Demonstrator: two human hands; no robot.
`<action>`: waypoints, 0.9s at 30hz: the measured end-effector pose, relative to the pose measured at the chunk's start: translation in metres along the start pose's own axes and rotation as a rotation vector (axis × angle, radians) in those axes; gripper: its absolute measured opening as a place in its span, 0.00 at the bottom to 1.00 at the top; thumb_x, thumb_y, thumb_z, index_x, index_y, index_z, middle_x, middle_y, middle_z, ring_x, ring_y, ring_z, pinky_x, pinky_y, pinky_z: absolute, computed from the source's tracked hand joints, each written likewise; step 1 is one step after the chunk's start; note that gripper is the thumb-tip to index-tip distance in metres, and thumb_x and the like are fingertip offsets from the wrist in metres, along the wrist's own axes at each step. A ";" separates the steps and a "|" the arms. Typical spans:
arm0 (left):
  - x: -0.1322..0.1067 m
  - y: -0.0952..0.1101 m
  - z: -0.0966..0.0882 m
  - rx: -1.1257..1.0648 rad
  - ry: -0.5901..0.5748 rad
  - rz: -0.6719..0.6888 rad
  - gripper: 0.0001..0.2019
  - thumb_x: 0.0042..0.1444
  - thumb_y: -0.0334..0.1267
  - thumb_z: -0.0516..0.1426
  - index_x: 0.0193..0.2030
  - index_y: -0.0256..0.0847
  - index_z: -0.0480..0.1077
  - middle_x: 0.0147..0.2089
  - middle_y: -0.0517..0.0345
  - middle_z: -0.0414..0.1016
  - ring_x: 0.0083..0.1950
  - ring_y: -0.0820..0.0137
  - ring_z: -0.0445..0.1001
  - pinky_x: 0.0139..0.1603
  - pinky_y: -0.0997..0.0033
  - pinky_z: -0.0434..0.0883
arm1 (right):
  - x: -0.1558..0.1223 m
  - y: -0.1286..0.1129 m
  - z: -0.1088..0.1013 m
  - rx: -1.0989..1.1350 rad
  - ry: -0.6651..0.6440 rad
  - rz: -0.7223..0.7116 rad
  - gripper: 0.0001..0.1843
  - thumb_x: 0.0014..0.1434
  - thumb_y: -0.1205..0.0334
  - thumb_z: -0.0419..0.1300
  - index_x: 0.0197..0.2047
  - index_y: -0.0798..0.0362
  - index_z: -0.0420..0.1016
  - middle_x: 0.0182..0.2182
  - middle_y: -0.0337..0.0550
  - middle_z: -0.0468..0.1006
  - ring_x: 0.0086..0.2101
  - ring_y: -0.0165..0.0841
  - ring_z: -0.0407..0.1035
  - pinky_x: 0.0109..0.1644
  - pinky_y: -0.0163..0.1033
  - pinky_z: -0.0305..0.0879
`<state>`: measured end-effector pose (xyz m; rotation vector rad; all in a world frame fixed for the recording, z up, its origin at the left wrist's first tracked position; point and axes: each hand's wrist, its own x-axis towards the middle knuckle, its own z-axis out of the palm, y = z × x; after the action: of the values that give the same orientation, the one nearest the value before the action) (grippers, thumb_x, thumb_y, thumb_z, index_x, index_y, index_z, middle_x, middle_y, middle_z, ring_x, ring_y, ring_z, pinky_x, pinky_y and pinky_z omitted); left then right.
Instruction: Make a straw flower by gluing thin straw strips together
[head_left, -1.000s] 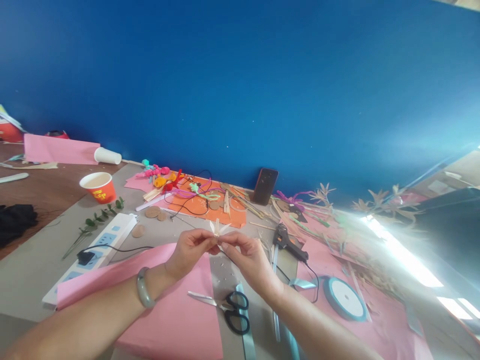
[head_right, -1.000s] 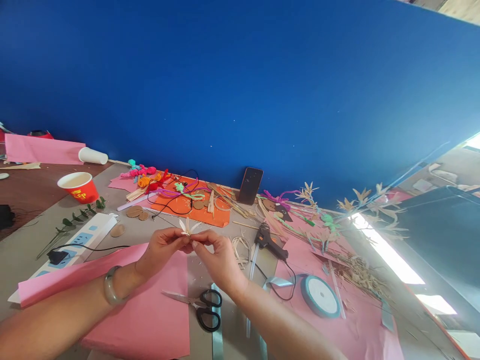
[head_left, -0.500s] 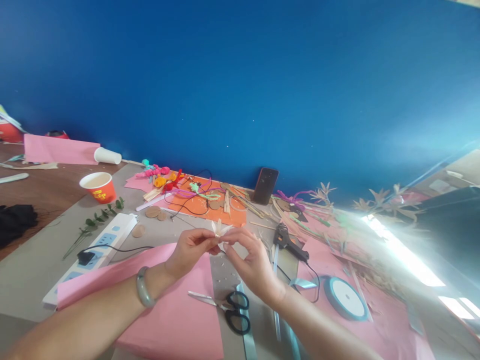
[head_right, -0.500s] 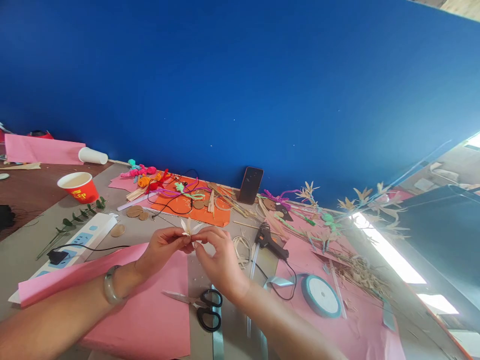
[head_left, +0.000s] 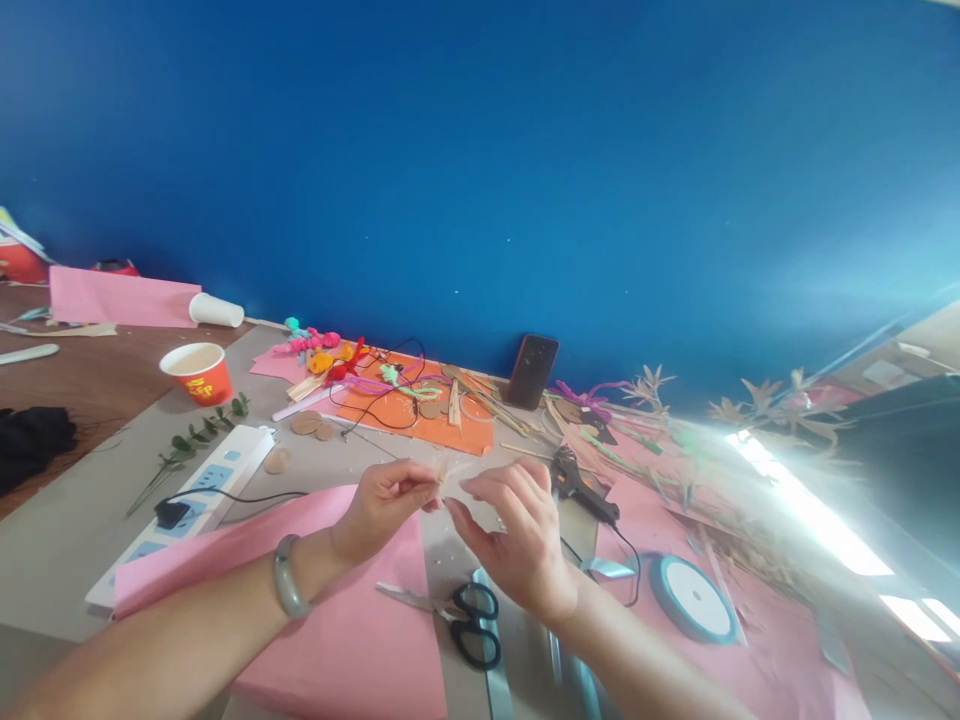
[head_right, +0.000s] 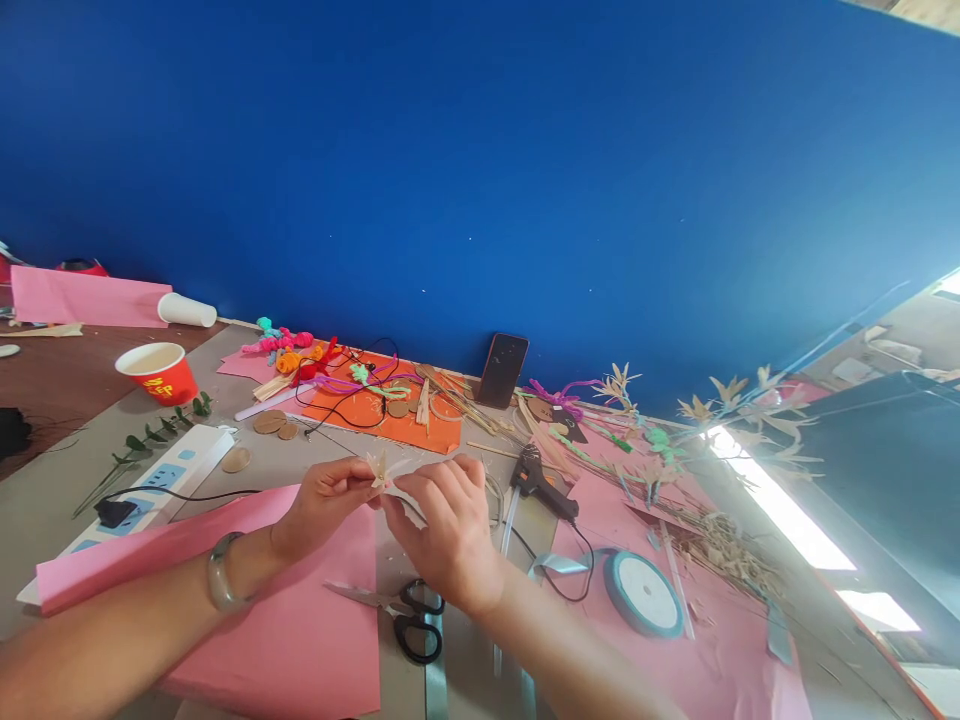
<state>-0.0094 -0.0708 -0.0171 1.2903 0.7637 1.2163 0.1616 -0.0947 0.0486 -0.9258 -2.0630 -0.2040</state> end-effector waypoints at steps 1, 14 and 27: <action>0.000 0.000 0.000 0.010 -0.006 0.013 0.06 0.54 0.36 0.60 0.31 0.35 0.73 0.26 0.58 0.73 0.30 0.73 0.73 0.34 0.73 0.71 | 0.000 -0.001 0.001 -0.014 -0.001 -0.025 0.09 0.54 0.67 0.64 0.37 0.51 0.68 0.28 0.39 0.76 0.28 0.31 0.67 0.40 0.42 0.57; -0.001 0.004 0.001 0.078 -0.026 0.065 0.03 0.54 0.32 0.57 0.31 0.36 0.72 0.26 0.61 0.68 0.29 0.74 0.68 0.33 0.75 0.67 | -0.012 -0.001 0.008 -0.146 -0.076 -0.224 0.06 0.58 0.71 0.57 0.39 0.54 0.71 0.24 0.38 0.74 0.24 0.29 0.62 0.39 0.42 0.54; 0.000 0.003 0.000 0.077 -0.038 0.059 0.05 0.55 0.34 0.57 0.30 0.36 0.71 0.29 0.60 0.67 0.31 0.73 0.67 0.34 0.74 0.66 | -0.013 -0.002 0.004 -0.160 -0.242 -0.373 0.13 0.60 0.73 0.50 0.45 0.55 0.72 0.26 0.43 0.73 0.26 0.33 0.63 0.38 0.44 0.56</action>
<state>-0.0097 -0.0710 -0.0137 1.4044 0.7554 1.2160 0.1627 -0.1009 0.0366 -0.6759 -2.4645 -0.4808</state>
